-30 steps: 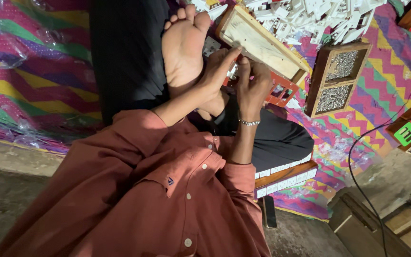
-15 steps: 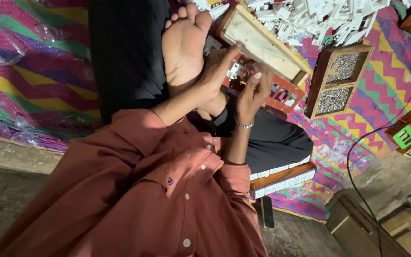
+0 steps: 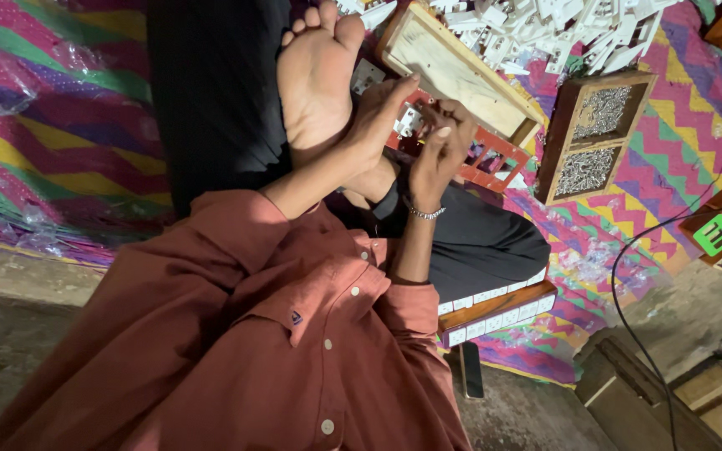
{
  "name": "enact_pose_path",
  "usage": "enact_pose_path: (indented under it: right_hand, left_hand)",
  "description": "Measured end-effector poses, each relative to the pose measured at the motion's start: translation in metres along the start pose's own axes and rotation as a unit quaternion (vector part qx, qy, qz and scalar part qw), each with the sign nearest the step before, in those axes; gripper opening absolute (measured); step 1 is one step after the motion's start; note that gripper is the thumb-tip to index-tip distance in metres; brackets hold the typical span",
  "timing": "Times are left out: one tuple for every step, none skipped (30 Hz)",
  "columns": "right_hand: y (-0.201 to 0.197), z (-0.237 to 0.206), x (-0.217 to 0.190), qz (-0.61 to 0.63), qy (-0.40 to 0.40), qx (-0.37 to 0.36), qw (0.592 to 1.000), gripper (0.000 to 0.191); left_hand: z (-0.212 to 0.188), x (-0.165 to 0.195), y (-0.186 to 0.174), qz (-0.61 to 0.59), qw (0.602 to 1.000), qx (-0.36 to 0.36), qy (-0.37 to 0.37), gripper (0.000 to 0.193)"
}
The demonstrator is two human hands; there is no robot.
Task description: The person sits on the floor and assembles white plastic electrical sockets into a red metal frame. They pick up sockets and screws, insert them into the frame, and tighten them using a screwdriver. The person repeats this process for multiple sockets along the frame.
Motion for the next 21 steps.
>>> enact_pose_path:
  right_hand:
    - [0.0002, -0.0009, 0.0019, 0.013, 0.025, 0.019, 0.999, 0.058]
    - [-0.0002, -0.0018, 0.0035, 0.025, 0.051, 0.038, 0.998, 0.058]
    - [-0.0006, -0.0022, 0.003, 0.006, 0.025, 0.035, 0.999, 0.06]
    - [-0.0004, -0.0023, 0.0023, -0.012, -0.001, 0.032, 0.999, 0.063]
    - [-0.0005, -0.0027, 0.001, -0.03, -0.028, 0.029, 0.999, 0.067]
    - [0.0003, -0.0021, 0.001, -0.035, -0.029, 0.014, 0.999, 0.068]
    - [0.0012, -0.0014, 0.0008, -0.039, -0.03, 0.0, 0.999, 0.068]
    - [0.002, -0.0007, 0.0006, -0.043, -0.032, -0.014, 0.998, 0.069]
    - [0.0018, 0.0, 0.0003, -0.039, -0.026, -0.011, 0.999, 0.069]
    - [0.0016, 0.0008, 0.0002, -0.035, -0.022, -0.009, 0.999, 0.069]
    - [0.0017, 0.0012, -0.0001, -0.03, -0.016, -0.008, 0.999, 0.069]
    - [0.002, 0.0012, -0.0007, -0.026, -0.016, -0.009, 0.999, 0.069]
    - [0.002, 0.0012, -0.0012, -0.023, -0.016, -0.01, 1.0, 0.07]
    - [0.0021, 0.0012, -0.0015, -0.019, -0.017, -0.009, 1.0, 0.072]
    - [0.0024, 0.0014, -0.0019, -0.02, -0.021, -0.011, 1.0, 0.073]
    - [0.0025, 0.0014, -0.0022, -0.02, -0.026, -0.015, 0.999, 0.074]
    - [0.002, 0.0012, -0.0024, -0.022, -0.03, -0.02, 0.999, 0.075]
    - [0.0019, 0.0011, -0.0021, -0.018, -0.026, -0.023, 0.999, 0.075]
    - [0.0022, 0.0013, -0.0016, -0.015, -0.022, -0.026, 0.999, 0.075]
    - [0.0022, 0.0016, -0.0009, -0.012, -0.018, -0.029, 0.999, 0.075]
    - [0.0025, 0.0014, -0.0004, -0.01, -0.02, -0.026, 0.999, 0.075]
  left_hand:
    - [-0.0002, 0.0009, 0.0005, -0.006, 1.0, -0.002, -0.01, 0.032]
    - [-0.0004, 0.0021, 0.0004, -0.001, 1.0, 0.0, -0.005, 0.031]
    - [-0.0005, 0.0027, 0.0007, 0.004, 1.0, 0.002, 0.0, 0.031]
    - [0.0002, 0.0033, 0.0008, 0.008, 1.0, 0.003, 0.005, 0.031]
    - [0.0004, 0.0036, 0.0005, 0.009, 1.0, 0.006, 0.014, 0.031]
    - [0.0012, 0.0034, 0.0, 0.01, 1.0, 0.01, 0.022, 0.032]
    - [0.0015, 0.0028, -0.0006, 0.011, 0.999, 0.014, 0.029, 0.032]
    - [0.0024, 0.001, -0.0014, 0.043, 0.999, 0.024, 0.012, 0.034]
    - [0.0036, -0.0004, -0.0022, 0.076, 0.997, 0.034, -0.004, 0.037]
    - [0.0046, -0.0018, -0.0029, 0.108, 0.993, 0.044, -0.021, 0.039]
    - [0.0046, -0.0016, -0.0024, 0.083, 0.996, 0.034, 0.0, 0.038]
    - [0.004, -0.0012, -0.002, 0.058, 0.998, 0.024, 0.02, 0.038]
    - [0.0033, -0.0004, -0.0012, 0.033, 0.999, 0.013, 0.04, 0.037]
    - [0.0028, 0.0001, -0.0006, 0.033, 0.998, 0.007, 0.046, 0.035]
    - [0.0023, 0.0011, -0.0005, 0.033, 0.998, 0.002, 0.053, 0.034]
    - [0.0017, 0.0022, -0.0004, 0.032, 0.998, -0.002, 0.059, 0.033]
    - [0.0011, 0.0023, -0.0005, 0.038, 0.998, 0.006, 0.051, 0.032]
    - [0.0008, 0.0025, -0.0009, 0.045, 0.998, 0.013, 0.043, 0.032]
    - [0.0005, 0.0024, -0.0013, 0.052, 0.998, 0.019, 0.034, 0.032]
    - [0.0002, 0.0025, -0.0013, 0.056, 0.997, 0.018, 0.04, 0.033]
    - [0.0005, 0.0026, -0.0016, 0.06, 0.997, 0.017, 0.047, 0.033]
Point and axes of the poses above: each hand's wrist, its own z-axis towards the middle knuckle, its own y-axis out of the palm, x = y × z, the point moved 2 cm from there along z, towards the middle knuckle, and after that the axes turned 12 degrees about x, right-handed, at the moved point
